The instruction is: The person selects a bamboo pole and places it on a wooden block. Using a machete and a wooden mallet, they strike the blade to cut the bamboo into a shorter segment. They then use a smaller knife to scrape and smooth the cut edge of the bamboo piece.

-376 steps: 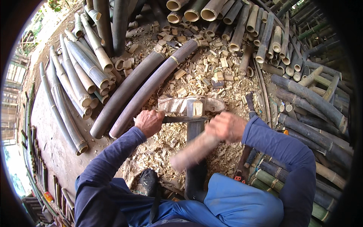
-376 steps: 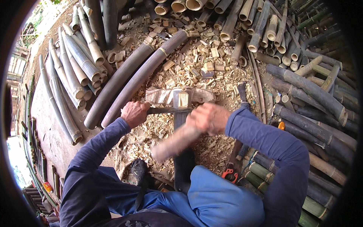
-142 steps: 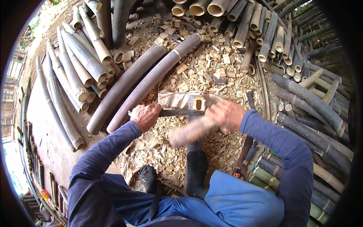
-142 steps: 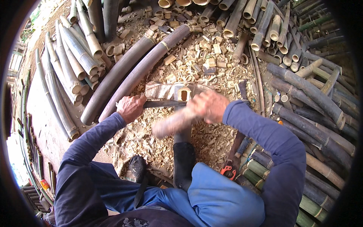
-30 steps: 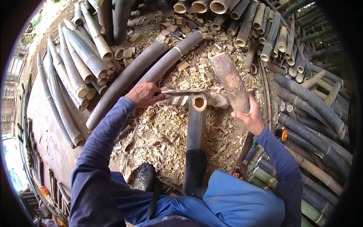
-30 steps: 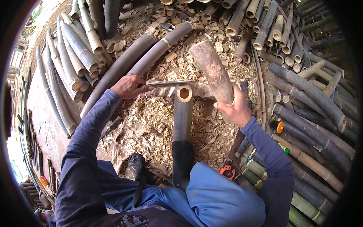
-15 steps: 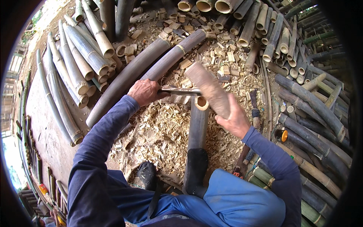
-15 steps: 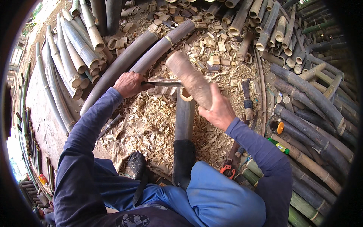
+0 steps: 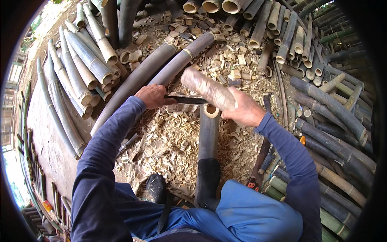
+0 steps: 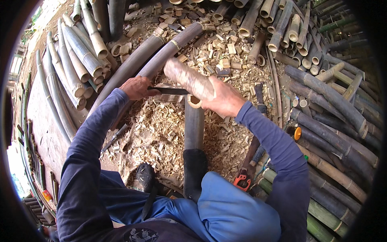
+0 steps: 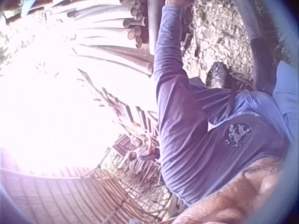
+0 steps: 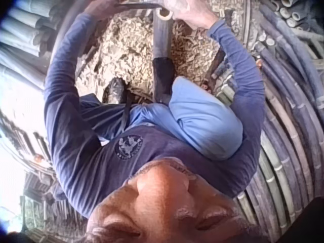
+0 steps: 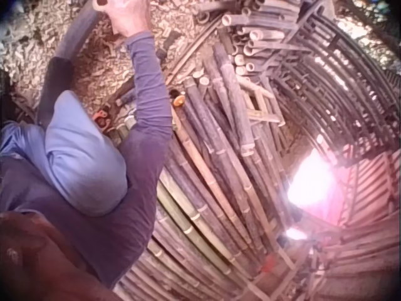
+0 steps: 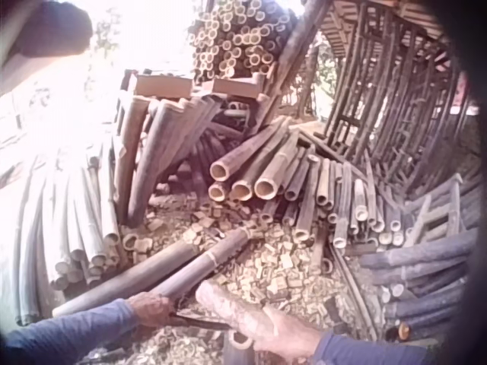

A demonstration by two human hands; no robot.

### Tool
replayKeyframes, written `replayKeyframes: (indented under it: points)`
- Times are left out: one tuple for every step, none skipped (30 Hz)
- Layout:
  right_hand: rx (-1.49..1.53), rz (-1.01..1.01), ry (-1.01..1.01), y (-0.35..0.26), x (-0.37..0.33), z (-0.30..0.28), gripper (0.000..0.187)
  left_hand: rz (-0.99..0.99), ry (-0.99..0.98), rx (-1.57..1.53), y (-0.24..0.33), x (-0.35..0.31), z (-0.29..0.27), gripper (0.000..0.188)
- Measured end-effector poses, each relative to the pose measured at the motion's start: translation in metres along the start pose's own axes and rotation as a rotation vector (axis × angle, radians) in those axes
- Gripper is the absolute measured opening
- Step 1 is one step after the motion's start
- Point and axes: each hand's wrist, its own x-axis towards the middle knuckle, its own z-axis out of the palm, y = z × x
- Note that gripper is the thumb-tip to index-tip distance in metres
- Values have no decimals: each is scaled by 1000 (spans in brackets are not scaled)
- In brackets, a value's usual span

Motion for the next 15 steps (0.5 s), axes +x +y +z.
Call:
replayKeyframes:
  points:
    - [127, -65, 82, 1, 1, -1, 59, 11, -19, -13, 1, 1, -3, 71]
    - [254, -132, 164, 1, 2, -2, 59, 22, -37, -25, 2, 1, -5, 71]
    - [386, -205, 240, 2, 5, -1, 58, 10, -58, -24, 1, 1, -7, 71]
    - [421, -263, 351, -10, 5, 6, 61, -2, -79, -23, 1, 1, -8, 71]
    - [401, -165, 253, -6, 7, 17, 63, -15, -99, -22, 1, -1, -9, 71]
    - [374, -62, 165, -4, 7, 27, 65, -27, -100, -23, 3, 0, -9, 70]
    - [287, -3, 74, 1, 8, 24, 70, -39, -100, -24, 5, -1, -8, 68]
    - [192, 45, -23, 5, 10, 20, 75, -52, -101, -24, 8, -3, -6, 67]
    - [93, 102, -119, 11, 9, 16, 80, -70, -109, -37, 23, -5, -6, 63]
    - [107, 74, -174, 10, 10, 4, 82, 32, 33, 27, 21, -16, 6, 61]
    - [120, 47, -229, 10, 8, -5, 85, 135, 174, 92, 15, -24, 20, 60]
    - [184, -7, -60, 12, 4, 2, 85, 247, 301, 107, 13, -31, 20, 57]
    - [383, 9, -56, 14, -2, 3, 83, 271, 243, 109, 16, -35, 22, 56]
    - [581, 26, -51, 16, -8, 1, 81, 296, 184, 110, 20, -38, 26, 55]
    - [786, 48, -52, 15, -17, 1, 79, 318, 116, 107, 31, -43, 25, 55]
